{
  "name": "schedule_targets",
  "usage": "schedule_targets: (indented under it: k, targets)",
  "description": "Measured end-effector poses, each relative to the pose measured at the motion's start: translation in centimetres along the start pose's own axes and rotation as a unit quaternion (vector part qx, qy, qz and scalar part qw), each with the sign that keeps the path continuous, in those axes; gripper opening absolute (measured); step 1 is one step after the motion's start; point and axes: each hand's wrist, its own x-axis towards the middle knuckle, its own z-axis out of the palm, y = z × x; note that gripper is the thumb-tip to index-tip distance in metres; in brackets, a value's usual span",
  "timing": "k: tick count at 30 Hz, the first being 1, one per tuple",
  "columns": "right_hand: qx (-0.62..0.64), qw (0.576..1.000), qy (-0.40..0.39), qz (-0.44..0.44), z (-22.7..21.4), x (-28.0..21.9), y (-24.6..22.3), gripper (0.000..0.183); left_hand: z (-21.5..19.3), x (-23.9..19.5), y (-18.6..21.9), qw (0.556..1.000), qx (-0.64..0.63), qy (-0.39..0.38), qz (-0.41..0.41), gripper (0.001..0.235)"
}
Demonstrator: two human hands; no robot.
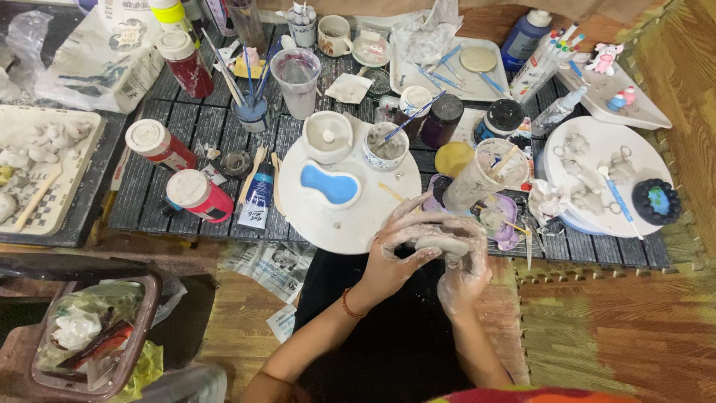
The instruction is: The person kneads a lump of gray clay with both hands, then rolls it into a ball and shapes it into a smooth, round form. The hands remain in frame throughout, manipulating the clay on a cluttered work surface.
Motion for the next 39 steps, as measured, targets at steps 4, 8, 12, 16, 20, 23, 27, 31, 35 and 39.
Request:
schedule_targets:
  k: [4,8,12,16,20,23,27,31,35,39]
  targets:
    - [0.003,0.999,0.018,0.05,0.0,0.4,-1.0,0.065,0.1,0.2,0.4,0.996,-0.071,-0.024,-0.044,0.037]
    - [-0.015,0.998,0.019,0.052,-0.3,0.1,-0.6,0.062,0.6,0.0,-0.3,0.996,-0.062,-0.013,-0.056,0.028]
    - [-0.032,0.999,-0.033,0.012,-0.6,0.1,0.6,0.057,0.5,-0.3,-0.2,1.0,0.006,-0.014,-0.016,0.025]
    - [-0.03,0.997,-0.066,0.017,-0.9,-0.6,0.7,0.051,0.5,0.1,0.7,0.997,-0.068,-0.013,-0.021,0.037]
    - [0.071,0.984,-0.155,0.042,-1.6,-0.8,1.3,0.049,-0.3,-0.1,0.9,0.998,-0.057,-0.025,0.008,0.064]
    - [0.108,0.98,-0.117,0.119,-1.1,-1.7,1.9,0.05,0.3,-0.2,-0.1,0.992,-0.121,-0.026,0.001,0.054]
    - [0.084,0.991,-0.098,0.034,-1.6,-1.7,2.0,0.05,-1.0,0.2,-0.1,0.993,0.077,-0.049,0.076,0.044]
    - [0.064,0.995,-0.026,0.065,-1.6,-2.6,2.4,0.045,-1.6,0.6,1.2,0.987,0.107,-0.041,0.113,0.047]
    - [0.047,0.996,0.043,0.065,-1.0,-2.7,2.0,0.048,-1.7,0.1,1.1,0.99,0.104,-0.03,0.092,0.048]
    - [0.147,0.981,0.078,0.095,-0.5,-2.4,1.9,0.047,-1.9,-0.8,0.4,0.986,0.122,-0.031,0.105,0.05]
